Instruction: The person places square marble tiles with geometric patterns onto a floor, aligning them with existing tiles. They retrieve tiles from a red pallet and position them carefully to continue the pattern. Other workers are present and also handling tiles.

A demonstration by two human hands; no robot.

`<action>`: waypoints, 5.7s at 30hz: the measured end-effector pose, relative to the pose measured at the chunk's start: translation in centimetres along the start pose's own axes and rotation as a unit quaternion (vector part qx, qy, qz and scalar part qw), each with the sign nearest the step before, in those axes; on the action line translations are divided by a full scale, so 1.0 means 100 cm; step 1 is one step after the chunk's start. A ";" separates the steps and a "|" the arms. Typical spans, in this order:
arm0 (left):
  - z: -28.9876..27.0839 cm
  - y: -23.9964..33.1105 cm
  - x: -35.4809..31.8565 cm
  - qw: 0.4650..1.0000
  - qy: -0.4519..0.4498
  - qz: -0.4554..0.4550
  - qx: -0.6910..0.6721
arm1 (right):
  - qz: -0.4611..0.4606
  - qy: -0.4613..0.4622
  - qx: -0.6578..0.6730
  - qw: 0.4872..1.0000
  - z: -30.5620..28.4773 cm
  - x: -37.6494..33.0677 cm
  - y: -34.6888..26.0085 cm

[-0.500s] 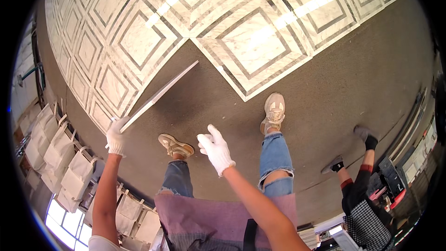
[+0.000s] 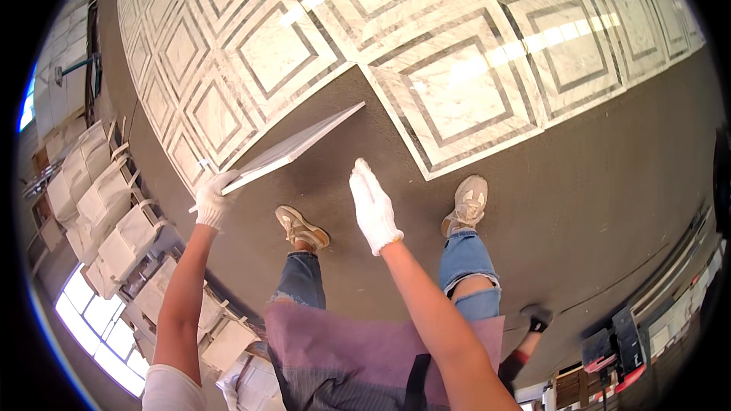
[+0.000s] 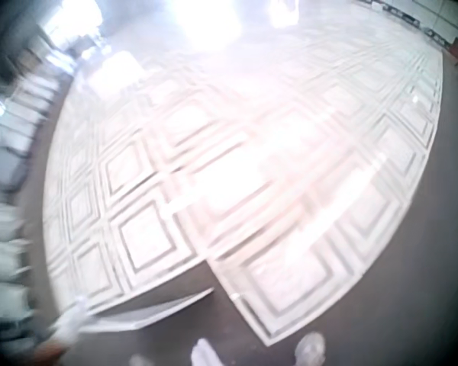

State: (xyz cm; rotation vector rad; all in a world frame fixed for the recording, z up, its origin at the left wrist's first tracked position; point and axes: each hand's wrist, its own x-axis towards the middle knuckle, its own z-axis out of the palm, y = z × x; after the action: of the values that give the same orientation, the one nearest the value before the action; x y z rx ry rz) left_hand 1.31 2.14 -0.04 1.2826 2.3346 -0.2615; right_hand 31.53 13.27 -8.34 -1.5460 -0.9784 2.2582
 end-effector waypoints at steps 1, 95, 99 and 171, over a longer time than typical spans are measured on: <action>0.002 -0.001 -0.003 1.000 0.004 -0.007 0.016 | -0.039 -0.004 -0.059 0.998 0.001 0.006 -0.013; 0.232 0.114 -0.227 0.145 0.335 -0.401 -0.840 | 0.039 -0.394 -0.633 0.665 0.065 0.254 0.115; 0.252 0.084 -0.245 0.222 0.327 -0.369 -0.841 | -0.034 -0.364 -0.570 0.736 0.060 0.248 0.141; 0.347 -0.197 0.039 0.764 0.179 -0.585 -0.207 | -0.085 0.230 -0.334 0.910 -0.089 0.113 0.263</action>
State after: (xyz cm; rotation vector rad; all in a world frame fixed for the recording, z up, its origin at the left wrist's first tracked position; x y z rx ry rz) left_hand -6.42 -18.82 -33.38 -0.5162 2.9620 0.1557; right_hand 39.37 3.07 -35.46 -2.0090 -1.7427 1.3797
